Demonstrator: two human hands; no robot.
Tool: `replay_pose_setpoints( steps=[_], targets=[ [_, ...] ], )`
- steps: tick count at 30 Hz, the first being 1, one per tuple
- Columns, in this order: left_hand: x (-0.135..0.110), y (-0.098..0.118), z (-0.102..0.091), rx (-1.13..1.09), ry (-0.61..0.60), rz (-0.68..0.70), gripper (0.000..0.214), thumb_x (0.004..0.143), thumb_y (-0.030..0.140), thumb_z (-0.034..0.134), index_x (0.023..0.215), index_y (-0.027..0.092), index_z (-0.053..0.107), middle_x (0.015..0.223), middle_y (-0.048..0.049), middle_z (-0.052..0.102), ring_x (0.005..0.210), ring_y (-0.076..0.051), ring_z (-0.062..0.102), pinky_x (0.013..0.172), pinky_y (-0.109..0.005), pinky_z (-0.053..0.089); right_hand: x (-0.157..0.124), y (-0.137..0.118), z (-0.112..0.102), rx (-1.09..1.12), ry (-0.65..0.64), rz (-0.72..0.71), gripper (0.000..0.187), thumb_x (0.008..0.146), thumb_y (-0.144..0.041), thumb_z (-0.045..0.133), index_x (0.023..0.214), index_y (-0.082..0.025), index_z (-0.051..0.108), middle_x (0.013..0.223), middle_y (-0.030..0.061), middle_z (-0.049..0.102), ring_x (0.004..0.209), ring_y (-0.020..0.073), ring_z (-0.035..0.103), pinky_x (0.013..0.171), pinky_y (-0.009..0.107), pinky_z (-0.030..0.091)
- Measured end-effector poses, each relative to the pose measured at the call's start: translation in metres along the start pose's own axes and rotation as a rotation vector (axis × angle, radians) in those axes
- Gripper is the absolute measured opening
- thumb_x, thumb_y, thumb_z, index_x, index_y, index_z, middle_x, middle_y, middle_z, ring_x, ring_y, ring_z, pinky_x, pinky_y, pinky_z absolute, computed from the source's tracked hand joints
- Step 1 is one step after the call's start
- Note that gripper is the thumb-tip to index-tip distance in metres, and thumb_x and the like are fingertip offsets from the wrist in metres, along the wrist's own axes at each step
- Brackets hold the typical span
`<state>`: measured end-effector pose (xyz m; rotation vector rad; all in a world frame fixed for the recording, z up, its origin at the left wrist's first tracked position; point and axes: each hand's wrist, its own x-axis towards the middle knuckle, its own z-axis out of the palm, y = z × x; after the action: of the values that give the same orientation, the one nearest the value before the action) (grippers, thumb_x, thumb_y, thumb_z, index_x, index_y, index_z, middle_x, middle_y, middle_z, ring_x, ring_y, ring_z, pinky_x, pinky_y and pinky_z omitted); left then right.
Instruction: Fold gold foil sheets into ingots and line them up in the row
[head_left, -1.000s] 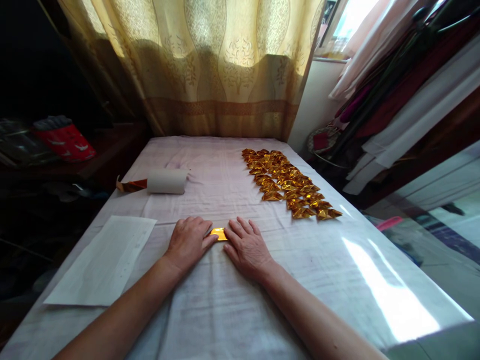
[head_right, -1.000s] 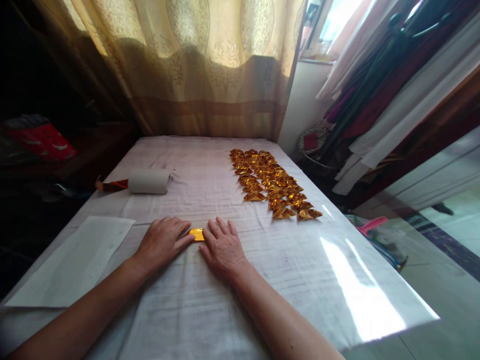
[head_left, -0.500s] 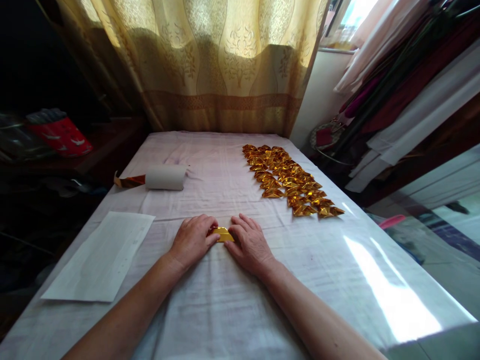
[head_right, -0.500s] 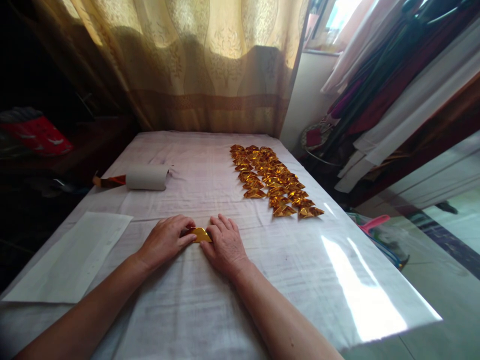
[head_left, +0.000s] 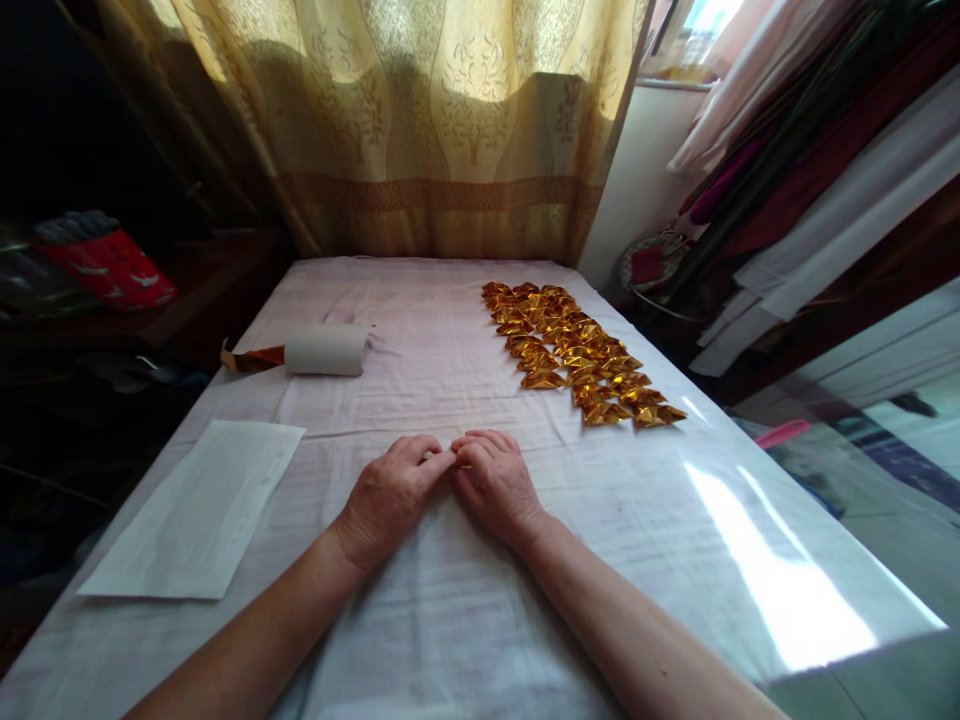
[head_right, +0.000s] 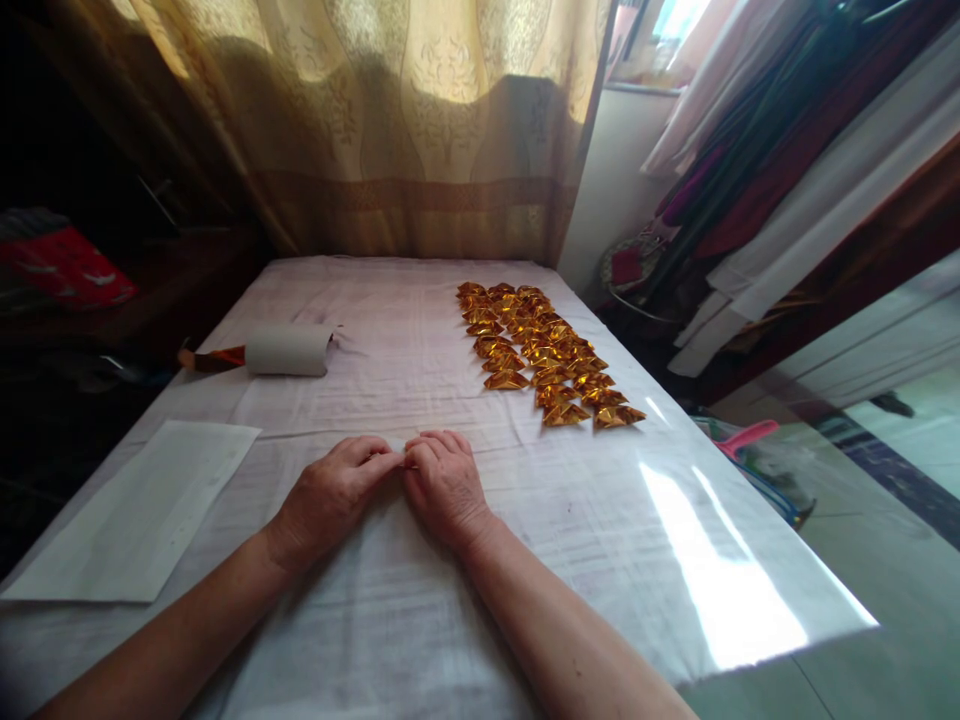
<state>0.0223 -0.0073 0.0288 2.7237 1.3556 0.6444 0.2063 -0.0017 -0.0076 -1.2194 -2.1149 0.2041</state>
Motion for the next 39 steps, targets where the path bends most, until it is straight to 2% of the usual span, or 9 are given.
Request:
replay_pose_setpoints(
  steps=[3, 8, 12, 16, 21, 24, 27, 31, 39],
  targets=[
    [-0.002, -0.007, 0.005, -0.053, 0.047, 0.066, 0.023, 0.096, 0.015, 0.048, 0.105, 0.022, 0.068, 0.097, -0.0044, 0.067, 0.092, -0.018, 0.061, 0.081, -0.028, 0.052, 0.001, -0.002, -0.003, -0.004, -0.020, -0.001, 0.005, 0.087, -0.020, 0.063, 0.091, -0.023, 0.064, 0.094, 0.0033, 0.073, 0.105, 0.0214, 0.063, 0.100, 0.038, 0.042],
    [-0.005, -0.027, 0.005, -0.231, 0.111, 0.123, 0.025, 0.098, 0.018, 0.045, 0.103, 0.023, 0.069, 0.104, -0.0058, 0.069, 0.101, -0.017, 0.063, 0.090, -0.032, 0.054, 0.002, 0.005, -0.008, -0.082, -0.088, -0.076, 0.027, 0.087, -0.018, 0.063, 0.112, -0.026, 0.068, 0.123, 0.0042, 0.069, 0.125, 0.0233, 0.053, 0.107, 0.040, 0.037],
    [-0.006, -0.046, 0.006, -0.289, 0.053, 0.172, 0.027, 0.097, 0.015, 0.042, 0.106, 0.022, 0.067, 0.112, -0.0075, 0.070, 0.114, -0.018, 0.062, 0.100, -0.034, 0.052, 0.003, 0.010, -0.009, -0.135, -0.086, -0.180, 0.020, 0.093, -0.019, 0.059, 0.102, -0.030, 0.073, 0.121, 0.0016, 0.070, 0.124, 0.0212, 0.055, 0.106, 0.039, 0.037],
    [-0.004, -0.058, 0.008, -0.208, 0.007, 0.250, 0.024, 0.096, 0.013, 0.046, 0.100, 0.020, 0.068, 0.114, -0.0066, 0.071, 0.123, -0.020, 0.057, 0.108, -0.039, 0.047, 0.004, 0.007, -0.008, -0.163, -0.113, -0.304, 0.018, 0.096, -0.022, 0.057, 0.098, -0.029, 0.074, 0.116, 0.0001, 0.073, 0.119, 0.0198, 0.058, 0.105, 0.038, 0.038],
    [-0.011, -0.054, 0.002, -0.133, -0.039, 0.203, 0.027, 0.090, 0.010, 0.047, 0.101, 0.020, 0.069, 0.116, -0.0062, 0.071, 0.122, -0.021, 0.058, 0.110, -0.041, 0.045, 0.005, 0.001, -0.007, -0.132, -0.195, -0.339, 0.018, 0.098, -0.023, 0.056, 0.097, -0.028, 0.074, 0.109, -0.0007, 0.075, 0.110, 0.0177, 0.061, 0.099, 0.034, 0.041],
    [-0.018, -0.044, 0.001, -0.136, -0.038, 0.127, 0.020, 0.092, 0.020, 0.051, 0.101, 0.019, 0.069, 0.115, -0.0075, 0.072, 0.117, -0.022, 0.061, 0.109, -0.043, 0.046, 0.006, -0.001, -0.010, -0.087, -0.209, -0.359, 0.017, 0.098, -0.024, 0.057, 0.096, -0.026, 0.074, 0.106, -0.0001, 0.075, 0.106, 0.0175, 0.063, 0.095, 0.033, 0.042],
    [-0.022, -0.038, 0.003, -0.151, -0.012, 0.059, 0.016, 0.094, 0.029, 0.055, 0.096, 0.020, 0.068, 0.112, -0.0078, 0.072, 0.114, -0.023, 0.063, 0.104, -0.042, 0.049, 0.008, 0.000, -0.013, -0.017, -0.240, -0.328, 0.014, 0.097, -0.027, 0.059, 0.096, -0.026, 0.074, 0.107, 0.0004, 0.075, 0.106, 0.0171, 0.064, 0.093, 0.032, 0.043],
    [-0.023, -0.035, 0.008, -0.189, 0.013, -0.002, 0.012, 0.093, 0.028, 0.057, 0.096, 0.020, 0.066, 0.114, -0.0074, 0.071, 0.113, -0.022, 0.063, 0.102, -0.040, 0.050, 0.014, 0.003, -0.012, 0.113, -0.269, -0.257, 0.010, 0.093, -0.025, 0.063, 0.093, -0.024, 0.073, 0.106, 0.0011, 0.075, 0.106, 0.0175, 0.063, 0.094, 0.033, 0.042],
    [-0.026, -0.035, 0.008, -0.217, 0.033, -0.011, 0.014, 0.095, 0.031, 0.058, 0.099, 0.020, 0.066, 0.115, -0.0082, 0.070, 0.115, -0.022, 0.062, 0.104, -0.041, 0.049, 0.015, -0.002, 0.007, 0.169, -0.145, -0.030, 0.002, 0.085, -0.021, 0.069, 0.083, -0.021, 0.069, 0.097, 0.0033, 0.073, 0.092, 0.0189, 0.064, 0.088, 0.035, 0.045]
  ],
)
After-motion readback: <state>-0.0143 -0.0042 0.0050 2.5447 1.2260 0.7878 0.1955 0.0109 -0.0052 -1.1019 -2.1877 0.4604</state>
